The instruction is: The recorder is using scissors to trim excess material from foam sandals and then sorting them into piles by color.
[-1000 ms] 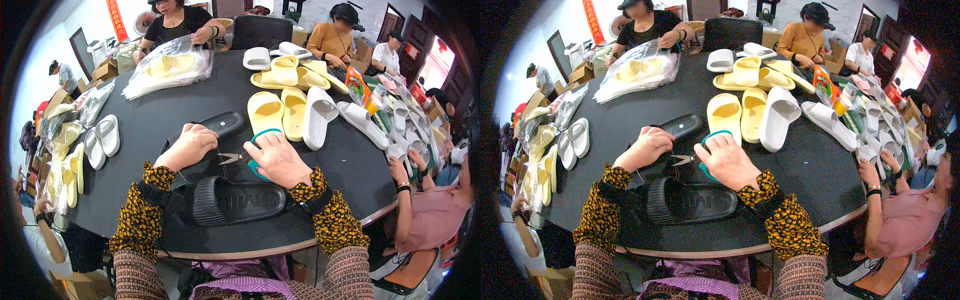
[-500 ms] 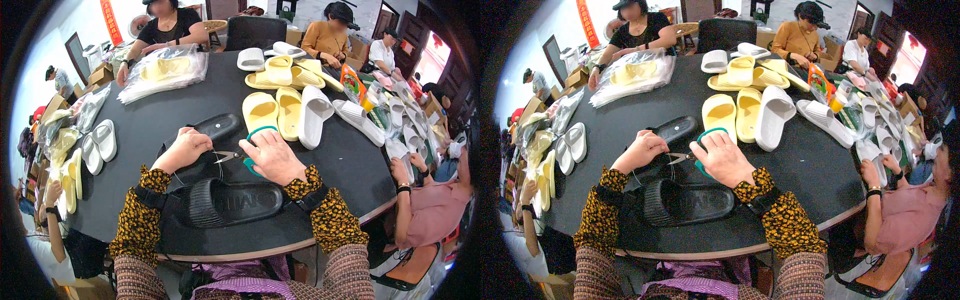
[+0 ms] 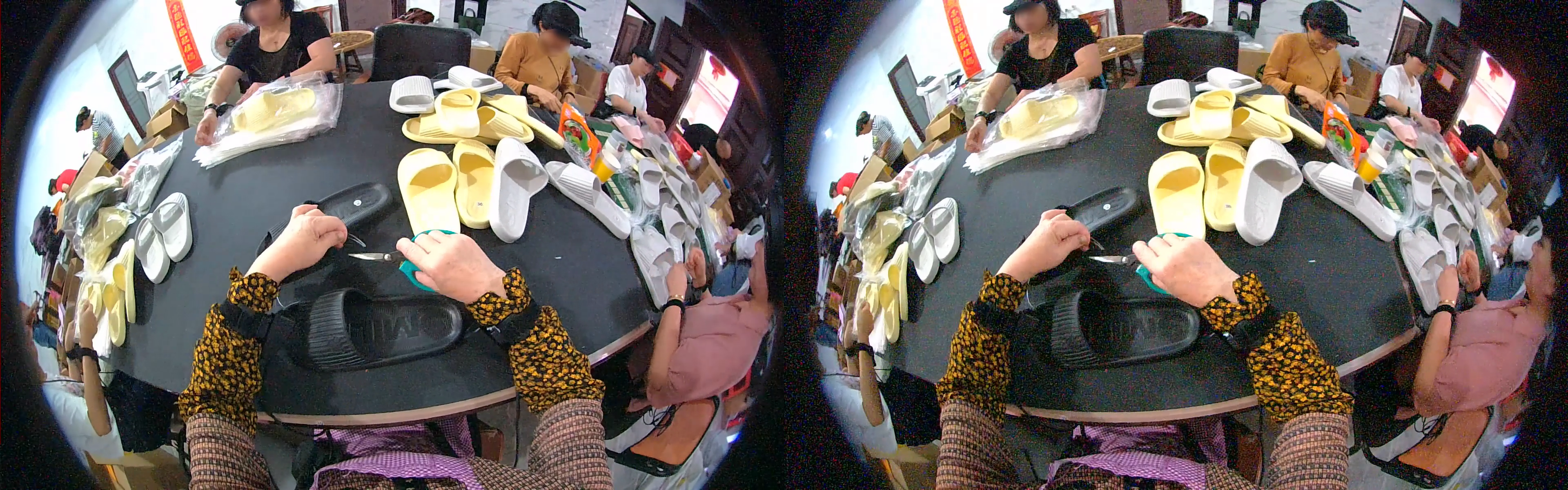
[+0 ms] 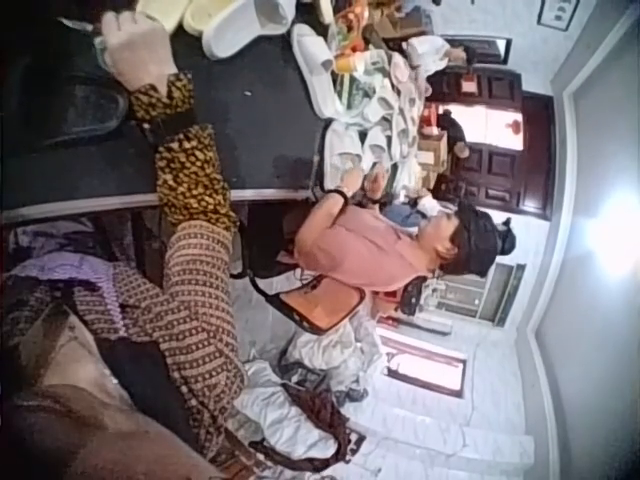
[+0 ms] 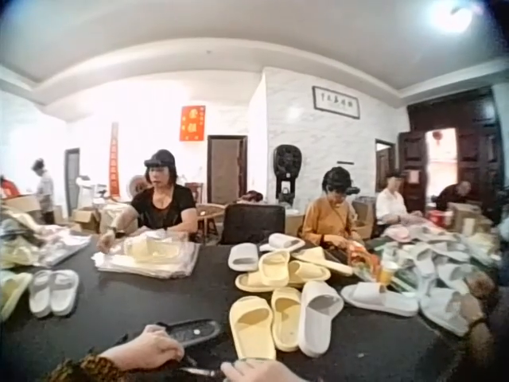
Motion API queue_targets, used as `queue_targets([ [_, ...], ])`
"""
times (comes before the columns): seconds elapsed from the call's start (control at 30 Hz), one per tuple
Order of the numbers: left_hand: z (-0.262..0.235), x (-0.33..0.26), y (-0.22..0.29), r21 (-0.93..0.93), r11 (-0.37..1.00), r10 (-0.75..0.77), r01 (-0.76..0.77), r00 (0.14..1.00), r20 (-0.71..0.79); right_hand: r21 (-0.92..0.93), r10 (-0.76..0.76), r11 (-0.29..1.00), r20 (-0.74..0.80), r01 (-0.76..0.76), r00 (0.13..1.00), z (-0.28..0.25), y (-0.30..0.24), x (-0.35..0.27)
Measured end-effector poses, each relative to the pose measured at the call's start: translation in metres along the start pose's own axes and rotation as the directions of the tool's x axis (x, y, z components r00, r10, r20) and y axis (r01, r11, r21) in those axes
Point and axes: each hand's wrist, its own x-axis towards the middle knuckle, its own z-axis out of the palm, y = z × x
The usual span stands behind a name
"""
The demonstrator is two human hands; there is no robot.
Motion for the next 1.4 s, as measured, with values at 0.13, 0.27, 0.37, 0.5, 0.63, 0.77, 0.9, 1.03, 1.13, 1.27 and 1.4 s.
queue_targets([
  [0.13, -0.010, 0.000, 0.006, -0.093, 0.994, -0.053, 0.051, 0.998, -0.021, 0.015, 0.077, 0.997, 0.037, -0.077, 0.996, 0.003, 0.007, -0.007],
  [0.27, -0.022, -0.004, 0.006, -0.548, 0.819, -0.250, 0.171, 0.965, -0.072, 0.039, 0.131, 0.991, -0.016, -0.130, 0.991, -0.001, 0.011, -0.015],
  [0.37, -0.028, -0.011, -0.006, -0.908, 0.419, -0.356, -0.023, 0.915, -0.188, 0.126, 0.197, 0.974, -0.045, -0.190, 0.979, -0.001, 0.009, -0.014],
  [0.5, -0.045, -0.017, 0.013, -0.979, 0.093, -0.471, -0.184, 0.858, -0.206, 0.150, 0.225, 0.964, -0.017, -0.220, 0.974, 0.001, 0.009, -0.017],
  [0.63, -0.062, -0.033, 0.037, -0.969, 0.025, -0.508, -0.247, 0.831, -0.225, 0.180, 0.231, 0.958, -0.025, -0.223, 0.973, 0.001, 0.010, -0.019],
  [0.77, -0.070, -0.046, 0.046, -0.965, 0.023, -0.320, -0.263, 0.912, -0.256, 0.210, 0.241, 0.949, -0.002, -0.235, 0.971, 0.005, 0.014, -0.021],
  [0.9, -0.056, -0.037, 0.045, -0.981, 0.136, -0.425, -0.142, 0.886, -0.187, 0.234, 0.261, 0.937, 0.020, -0.258, 0.965, 0.006, 0.015, -0.019],
  [1.03, -0.041, -0.018, 0.038, -0.989, 0.111, -0.507, -0.101, 0.850, -0.144, 0.277, 0.261, 0.926, 0.019, -0.256, 0.965, 0.003, 0.013, -0.017],
  [1.13, -0.031, -0.001, 0.044, -0.975, 0.151, -0.454, -0.164, 0.864, -0.216, 0.283, 0.260, 0.924, 0.022, -0.255, 0.965, 0.005, 0.012, -0.017],
  [1.27, -0.038, 0.011, 0.078, -0.971, 0.109, -0.347, -0.214, 0.907, -0.239, 0.251, 0.314, 0.910, 0.101, -0.329, 0.944, 0.004, 0.009, -0.018],
  [1.4, -0.051, 0.003, 0.117, -0.968, 0.043, -0.189, -0.248, 0.949, -0.252, 0.273, 0.354, 0.892, 0.074, -0.361, 0.932, 0.002, 0.011, -0.027],
])
